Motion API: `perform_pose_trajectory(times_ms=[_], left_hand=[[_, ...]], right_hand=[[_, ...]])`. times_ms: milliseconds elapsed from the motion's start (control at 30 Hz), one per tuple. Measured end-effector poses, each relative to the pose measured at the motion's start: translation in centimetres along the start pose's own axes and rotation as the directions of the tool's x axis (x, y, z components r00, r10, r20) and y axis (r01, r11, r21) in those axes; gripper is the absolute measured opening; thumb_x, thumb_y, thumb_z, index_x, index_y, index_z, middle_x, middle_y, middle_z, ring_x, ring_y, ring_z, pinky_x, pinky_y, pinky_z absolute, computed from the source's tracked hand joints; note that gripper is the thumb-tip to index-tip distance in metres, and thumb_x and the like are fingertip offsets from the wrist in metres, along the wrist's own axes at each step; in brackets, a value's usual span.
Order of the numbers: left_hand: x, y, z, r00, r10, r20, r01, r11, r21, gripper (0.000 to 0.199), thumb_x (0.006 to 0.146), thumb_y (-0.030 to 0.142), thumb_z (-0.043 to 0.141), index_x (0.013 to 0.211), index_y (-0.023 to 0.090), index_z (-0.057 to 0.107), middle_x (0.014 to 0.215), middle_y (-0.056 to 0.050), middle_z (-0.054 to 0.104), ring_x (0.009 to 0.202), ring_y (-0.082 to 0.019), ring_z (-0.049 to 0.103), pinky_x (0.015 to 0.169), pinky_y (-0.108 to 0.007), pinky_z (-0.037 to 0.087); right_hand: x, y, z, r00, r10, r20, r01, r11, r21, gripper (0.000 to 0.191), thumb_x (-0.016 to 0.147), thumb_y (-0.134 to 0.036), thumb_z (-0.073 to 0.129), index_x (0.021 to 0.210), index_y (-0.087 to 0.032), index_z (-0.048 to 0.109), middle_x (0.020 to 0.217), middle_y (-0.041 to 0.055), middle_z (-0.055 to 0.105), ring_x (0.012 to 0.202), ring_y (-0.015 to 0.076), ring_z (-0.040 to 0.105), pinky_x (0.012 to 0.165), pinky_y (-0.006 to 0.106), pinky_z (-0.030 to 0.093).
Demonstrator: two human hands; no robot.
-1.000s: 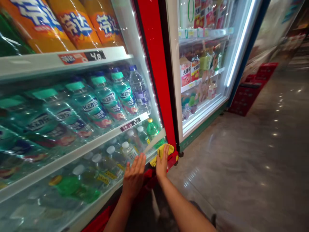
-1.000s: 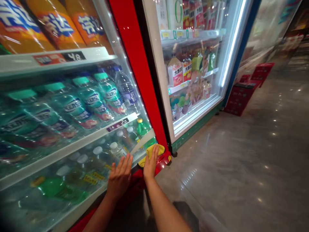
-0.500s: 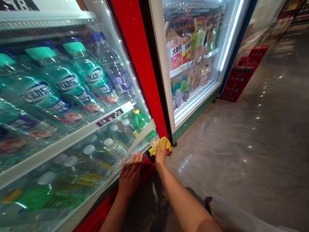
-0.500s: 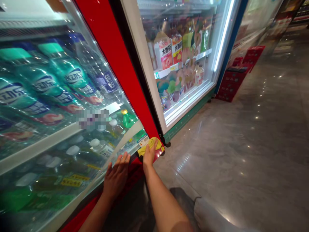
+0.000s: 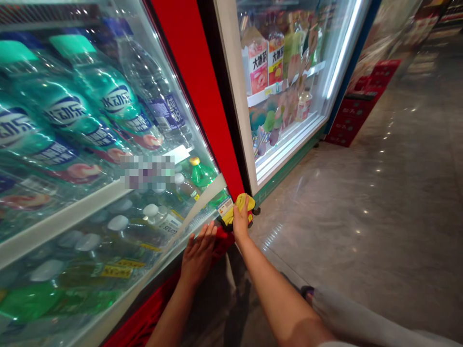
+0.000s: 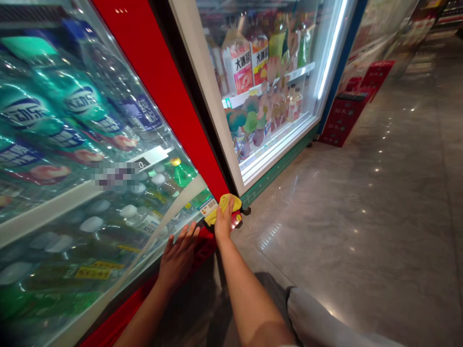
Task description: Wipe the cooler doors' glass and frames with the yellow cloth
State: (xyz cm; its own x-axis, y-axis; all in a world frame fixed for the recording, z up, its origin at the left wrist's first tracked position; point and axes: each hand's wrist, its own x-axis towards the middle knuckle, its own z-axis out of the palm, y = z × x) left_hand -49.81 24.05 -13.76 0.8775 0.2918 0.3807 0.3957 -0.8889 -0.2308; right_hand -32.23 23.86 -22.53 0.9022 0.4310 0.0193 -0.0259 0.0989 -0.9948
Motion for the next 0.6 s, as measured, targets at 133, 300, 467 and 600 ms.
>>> perform_pose_trajectory(times_ms=[133, 300, 467, 600], left_hand=[[-0.2, 0.0, 0.1, 1.0, 0.012, -0.001, -0.012, 1.0, 0.004, 0.072, 0.093, 0.008, 0.035, 0.162, 0.019, 0.02, 0.156, -0.01, 0.046, 0.145, -0.019, 0.046, 0.129, -0.04, -0.001], [-0.5, 0.1, -0.1, 1.0, 0.006, -0.004, -0.006, 1.0, 0.016, 0.074, 0.093, 0.007, 0.035, 0.163, 0.017, 0.013, 0.156, -0.01, 0.047, 0.143, -0.019, 0.048, 0.129, -0.037, -0.002], [-1.1, -0.5, -0.5, 0.999, 0.011, -0.035, -0.01, 1.0, 0.011, 0.074, 0.094, 0.007, 0.035, 0.163, 0.018, 0.012, 0.155, -0.008, 0.048, 0.143, -0.02, 0.048, 0.129, -0.038, -0.002], [-1.3, -0.7, -0.7, 0.999, 0.02, -0.044, -0.02, 1.0, 0.011, 0.074, 0.093, 0.007, 0.036, 0.163, 0.019, 0.014, 0.155, -0.007, 0.048, 0.145, -0.019, 0.046, 0.13, -0.039, -0.002]], right_hand=[[-2.7, 0.0, -0.2, 0.999, -0.02, 0.042, 0.019, 0.999, 0.032, 0.074, 0.094, -0.033, 0.044, 0.163, -0.019, 0.022, 0.171, 0.0081, 0.019, 0.158, 0.02, 0.018, 0.127, 0.043, 0.02], [-5.1, 0.0, 0.3, 0.998, -0.008, 0.056, 0.004, 0.998, 0.059, 0.074, 0.092, -0.027, 0.044, 0.162, -0.018, 0.026, 0.169, 0.0104, 0.027, 0.157, 0.022, 0.021, 0.126, 0.046, 0.023], [-2.6, -3.3, 0.8, 0.998, -0.052, -0.026, 0.054, 0.996, 0.072, 0.074, 0.096, -0.029, 0.038, 0.165, -0.021, 0.011, 0.172, 0.0065, 0.013, 0.159, 0.0209, 0.008, 0.129, 0.049, 0.013], [-2.8, -4.8, 0.3, 0.984, -0.176, 0.024, 0.175, 0.983, 0.063, 0.082, 0.092, -0.026, 0.047, 0.165, -0.022, 0.01, 0.17, 0.0073, 0.025, 0.157, 0.0232, 0.021, 0.126, 0.047, 0.024]])
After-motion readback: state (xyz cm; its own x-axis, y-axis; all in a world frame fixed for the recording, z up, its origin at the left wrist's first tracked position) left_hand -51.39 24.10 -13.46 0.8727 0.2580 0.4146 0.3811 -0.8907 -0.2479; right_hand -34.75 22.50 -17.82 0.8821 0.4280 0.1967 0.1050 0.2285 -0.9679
